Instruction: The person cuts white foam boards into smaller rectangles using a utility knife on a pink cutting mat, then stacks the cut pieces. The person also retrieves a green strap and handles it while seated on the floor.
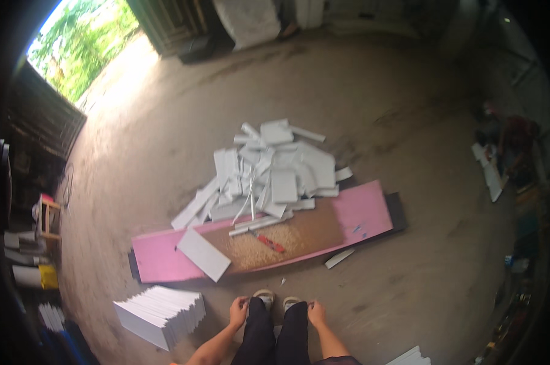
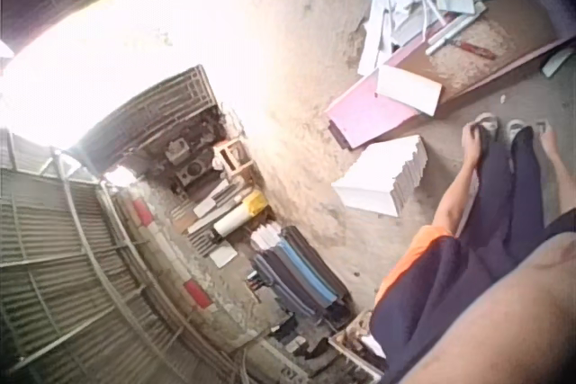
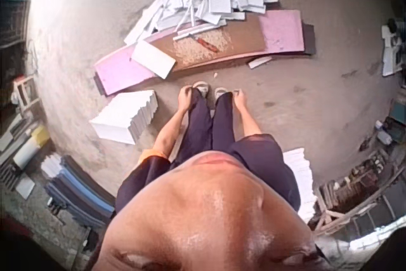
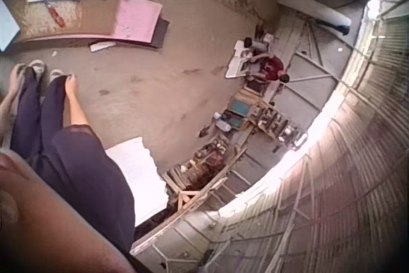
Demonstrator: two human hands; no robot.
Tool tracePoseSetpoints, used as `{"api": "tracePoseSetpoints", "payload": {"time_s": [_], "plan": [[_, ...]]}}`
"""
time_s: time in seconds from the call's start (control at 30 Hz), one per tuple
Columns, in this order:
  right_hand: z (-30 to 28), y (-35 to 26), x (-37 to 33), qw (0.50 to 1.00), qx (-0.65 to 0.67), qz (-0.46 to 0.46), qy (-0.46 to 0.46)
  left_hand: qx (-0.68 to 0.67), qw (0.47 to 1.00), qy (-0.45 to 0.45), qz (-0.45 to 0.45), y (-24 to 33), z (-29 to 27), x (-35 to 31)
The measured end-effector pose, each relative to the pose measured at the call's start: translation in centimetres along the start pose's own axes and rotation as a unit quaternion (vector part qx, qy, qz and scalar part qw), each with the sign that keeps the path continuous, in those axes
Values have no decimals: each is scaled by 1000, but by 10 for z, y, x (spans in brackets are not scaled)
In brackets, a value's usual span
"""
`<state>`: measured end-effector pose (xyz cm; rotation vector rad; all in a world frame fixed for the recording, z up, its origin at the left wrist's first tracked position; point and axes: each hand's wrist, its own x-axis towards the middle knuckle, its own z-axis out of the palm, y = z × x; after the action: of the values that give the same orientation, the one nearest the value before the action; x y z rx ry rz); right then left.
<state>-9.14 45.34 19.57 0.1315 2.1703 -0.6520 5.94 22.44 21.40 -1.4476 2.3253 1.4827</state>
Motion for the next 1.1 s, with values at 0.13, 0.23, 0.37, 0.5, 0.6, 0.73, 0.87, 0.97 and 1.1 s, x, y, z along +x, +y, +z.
{"api": "tracePoseSetpoints", "payload": {"time_s": [0.13,0.23,0.37,0.5,0.6,0.73,0.87,0.97,1.1], "plan": [[-75,-43,-92,999,18,-22,-27,-6,997,-73,-14,66,-60,-39],[-122,-58,-152,996,87,-28,-8,13,991,-130,15,113,-93,-56],[-163,-60,-204,986,159,-43,35,61,981,-180,33,185,-134,-76],[-193,-29,-234,967,214,-57,126,171,946,-250,113,218,-134,-70],[-207,-2,-251,963,213,-51,158,294,907,-270,134,231,-117,-54],[-210,90,-233,963,186,68,185,238,926,-254,146,269,-43,-58],[-228,120,-222,937,291,117,155,291,887,-282,222,313,8,-62],[-270,195,-204,922,314,107,201,278,867,-337,241,367,76,-93],[-330,246,-186,893,322,203,239,258,860,-337,285,438,150,-109]]}}
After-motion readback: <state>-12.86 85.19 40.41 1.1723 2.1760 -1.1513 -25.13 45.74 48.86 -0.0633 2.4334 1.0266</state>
